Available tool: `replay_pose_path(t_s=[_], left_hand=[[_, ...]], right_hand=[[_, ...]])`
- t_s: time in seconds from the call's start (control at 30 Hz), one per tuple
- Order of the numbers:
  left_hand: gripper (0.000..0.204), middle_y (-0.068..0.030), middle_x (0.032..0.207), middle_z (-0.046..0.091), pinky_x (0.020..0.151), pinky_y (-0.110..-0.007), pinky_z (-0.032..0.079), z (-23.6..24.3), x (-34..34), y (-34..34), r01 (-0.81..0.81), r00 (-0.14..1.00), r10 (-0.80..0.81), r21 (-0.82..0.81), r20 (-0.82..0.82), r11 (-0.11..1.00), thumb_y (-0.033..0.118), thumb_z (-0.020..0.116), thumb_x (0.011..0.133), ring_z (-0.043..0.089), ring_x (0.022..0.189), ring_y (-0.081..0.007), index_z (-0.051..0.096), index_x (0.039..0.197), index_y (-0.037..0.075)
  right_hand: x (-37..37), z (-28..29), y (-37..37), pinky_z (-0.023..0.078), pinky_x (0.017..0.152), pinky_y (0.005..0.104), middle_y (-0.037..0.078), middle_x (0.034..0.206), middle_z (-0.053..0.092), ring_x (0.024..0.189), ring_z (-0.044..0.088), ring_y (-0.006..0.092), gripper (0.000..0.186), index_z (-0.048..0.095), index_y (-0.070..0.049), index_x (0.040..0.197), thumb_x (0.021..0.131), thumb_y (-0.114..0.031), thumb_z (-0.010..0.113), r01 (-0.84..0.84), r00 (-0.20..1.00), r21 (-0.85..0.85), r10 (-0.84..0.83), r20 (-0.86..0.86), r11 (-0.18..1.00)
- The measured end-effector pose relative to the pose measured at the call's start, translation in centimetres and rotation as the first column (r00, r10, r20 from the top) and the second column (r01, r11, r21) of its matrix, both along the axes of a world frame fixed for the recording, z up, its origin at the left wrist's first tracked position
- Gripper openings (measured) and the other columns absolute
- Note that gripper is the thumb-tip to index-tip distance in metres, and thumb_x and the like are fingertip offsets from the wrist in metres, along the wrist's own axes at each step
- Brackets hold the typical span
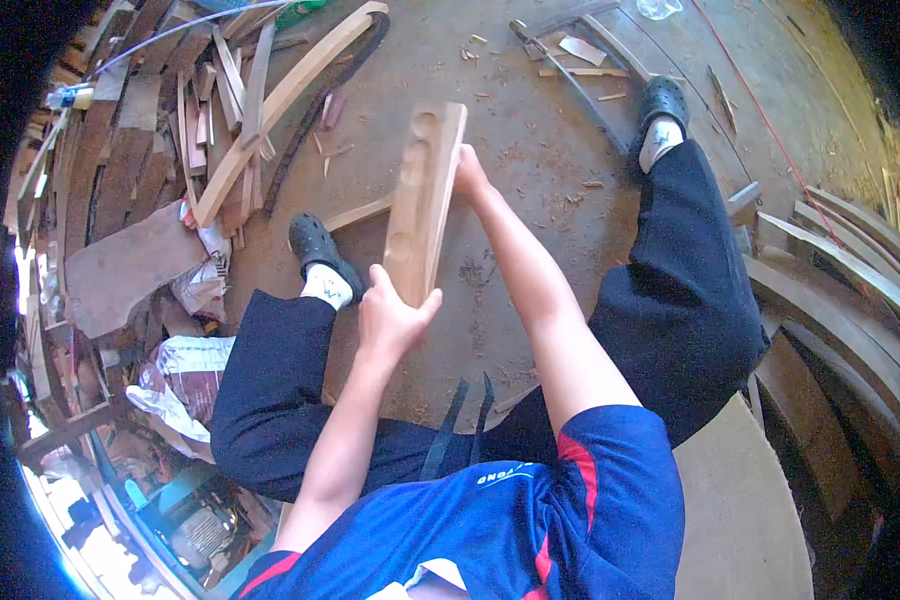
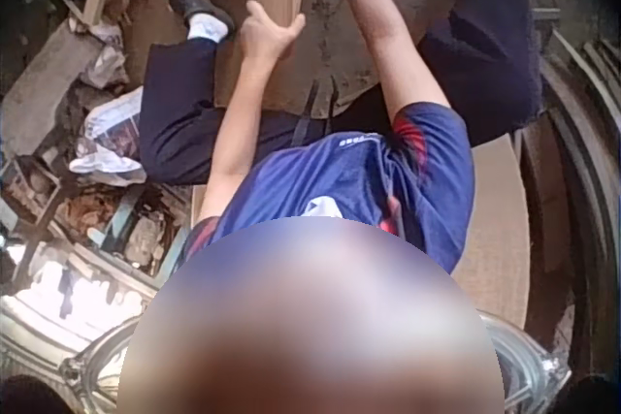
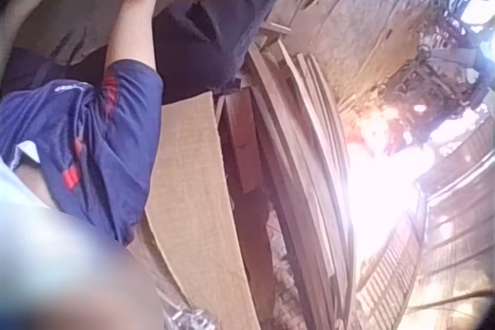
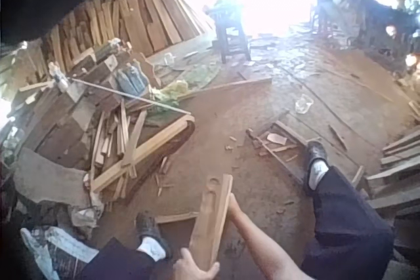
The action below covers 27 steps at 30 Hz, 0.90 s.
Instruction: The person is using a chisel to carve and refine wooden pieces while sitting in a workshop.
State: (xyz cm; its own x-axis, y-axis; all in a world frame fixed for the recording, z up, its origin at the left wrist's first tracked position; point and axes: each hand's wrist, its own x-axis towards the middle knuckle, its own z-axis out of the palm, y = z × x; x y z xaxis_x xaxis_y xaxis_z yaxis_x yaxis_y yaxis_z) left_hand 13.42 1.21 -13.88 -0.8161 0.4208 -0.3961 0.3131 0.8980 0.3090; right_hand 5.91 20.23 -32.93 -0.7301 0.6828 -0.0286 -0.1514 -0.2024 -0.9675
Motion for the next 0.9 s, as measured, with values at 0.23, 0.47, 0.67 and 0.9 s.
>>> replay_pose_path(t_s=[0.23,0.47,0.67,0.9], left_hand=[[0.061,-0.0181,0.081,0.056,0.065,-0.035,0.048,2.4,0.4,-1.8,0.116,0.953,0.119,0.698,-0.279,0.707,0.023,0.075,0.064,0.06,0.07,-0.027,0.035,0.102,-0.003],[0.063,-0.027,0.084,0.058,0.069,-0.046,0.048,-0.3,-0.3,-0.4,-0.033,0.998,0.043,0.175,-0.05,0.984,0.036,0.072,0.066,0.059,0.077,-0.0416,0.037,0.101,-0.003],[0.058,-0.0194,0.079,0.057,0.061,-0.034,0.047,2.3,-0.7,-1.9,0.049,0.939,0.23,0.76,-0.256,0.649,0.024,0.074,0.066,0.06,0.068,-0.0283,0.036,0.101,-0.002],[0.064,-0.0308,0.087,0.059,0.072,-0.045,0.048,-0.3,0.3,-2.3,-0.07,0.997,0.068,0.114,0.025,0.991,0.043,0.069,0.069,0.06,0.083,-0.0428,0.04,0.1,-0.005]], right_hand=[[1.3,0.2,0.0,0.035,0.046,0.0285,0.004,0.05,0.037,0.053,0.034,0.0075,0.033,0.052,0.001,0.06,0.081,-0.022,0.064,-0.137,0.982,0.4,0.072,0.174,0.906],[1.3,0.9,-0.1,0.035,0.047,0.0296,0.004,0.05,0.038,0.053,0.033,0.0079,0.03,0.052,0.0,0.059,0.08,-0.019,0.062,-0.212,0.974,0.318,0.173,0.148,0.924],[1.2,0.7,-0.3,0.033,0.043,0.0307,0.007,0.049,0.036,0.048,0.033,0.0088,0.033,0.049,-0.002,0.055,0.08,-0.018,0.062,-0.106,0.992,0.406,0.066,0.112,0.908],[1.3,0.2,-0.1,0.038,0.048,0.0302,0.012,0.051,0.043,0.052,0.036,0.0089,0.023,0.055,0.001,0.063,0.077,-0.016,0.061,-0.175,0.982,0.494,0.112,0.153,0.852]])
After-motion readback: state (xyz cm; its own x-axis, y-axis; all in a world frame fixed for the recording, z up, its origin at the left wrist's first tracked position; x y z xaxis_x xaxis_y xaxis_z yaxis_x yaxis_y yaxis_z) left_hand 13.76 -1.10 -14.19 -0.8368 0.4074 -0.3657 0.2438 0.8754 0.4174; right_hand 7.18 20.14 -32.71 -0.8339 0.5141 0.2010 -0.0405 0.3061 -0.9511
